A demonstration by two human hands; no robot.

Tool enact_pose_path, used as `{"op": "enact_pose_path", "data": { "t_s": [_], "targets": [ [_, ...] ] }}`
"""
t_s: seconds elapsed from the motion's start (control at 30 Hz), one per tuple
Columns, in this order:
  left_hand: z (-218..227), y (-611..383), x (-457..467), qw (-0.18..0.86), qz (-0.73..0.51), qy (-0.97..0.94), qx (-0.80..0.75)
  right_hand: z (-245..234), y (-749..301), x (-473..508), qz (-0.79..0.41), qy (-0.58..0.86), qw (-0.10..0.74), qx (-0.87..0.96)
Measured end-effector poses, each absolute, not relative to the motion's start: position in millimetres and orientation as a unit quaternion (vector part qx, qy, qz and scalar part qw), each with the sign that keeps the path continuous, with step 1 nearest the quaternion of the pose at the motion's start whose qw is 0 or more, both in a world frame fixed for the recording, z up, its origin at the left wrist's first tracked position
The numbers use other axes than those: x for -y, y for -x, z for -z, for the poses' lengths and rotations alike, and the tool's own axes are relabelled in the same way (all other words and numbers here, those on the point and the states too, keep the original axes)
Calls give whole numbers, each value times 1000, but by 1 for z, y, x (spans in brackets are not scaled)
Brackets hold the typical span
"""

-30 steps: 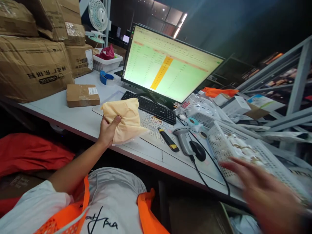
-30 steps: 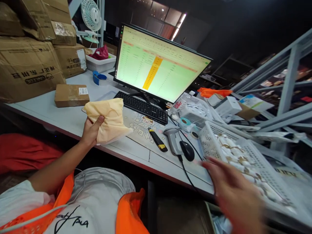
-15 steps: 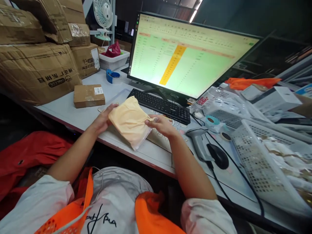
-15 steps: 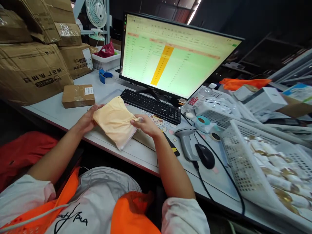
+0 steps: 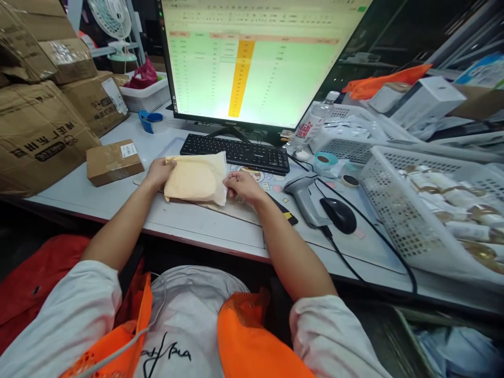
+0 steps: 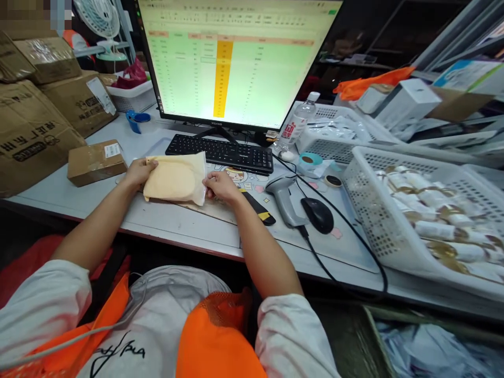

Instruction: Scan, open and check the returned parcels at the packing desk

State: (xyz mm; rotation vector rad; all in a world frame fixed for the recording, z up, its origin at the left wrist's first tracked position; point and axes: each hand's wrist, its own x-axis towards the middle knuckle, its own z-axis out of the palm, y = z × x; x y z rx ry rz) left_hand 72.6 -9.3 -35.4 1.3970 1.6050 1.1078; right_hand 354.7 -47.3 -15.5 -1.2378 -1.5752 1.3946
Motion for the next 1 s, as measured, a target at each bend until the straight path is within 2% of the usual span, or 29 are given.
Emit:
{"op": "enact_pose_path", "data": {
  "t_s": [0.17,0.23,0.3,0.37,0.43,0.53,0.73,0.9,1.0],
  "targets": [
    [16,-75,27,121,-456,-584,-661,13,-338,53,-524,517,363,571],
    [10,-90,50,33,-451,-682,-575,15,-339,55,-496,535,364,579],
    [13,-111,74,-17,-380,-810,-445,19,-343,56,-470,537,364,599],
    [22,-131,93,-25,-297,-877,-377,23,-345,57,-460,517,355,629],
    [32,-145,100,-32,-284,-880,-380,25,-346,58,-460,487,340,660],
    [41,-149,95,-44,-363,-842,-395,23,-345,61,-443,433,344,705],
    [44,-141,91,-50,-478,-781,-399,12,-341,79,-176,327,407,835],
    [48,-145,97,-12,-512,-762,-396,10,-335,85,-107,322,397,853],
    [47,-145,98,7,-529,-745,-406,12,-332,82,-54,356,362,860]
  ]
}}
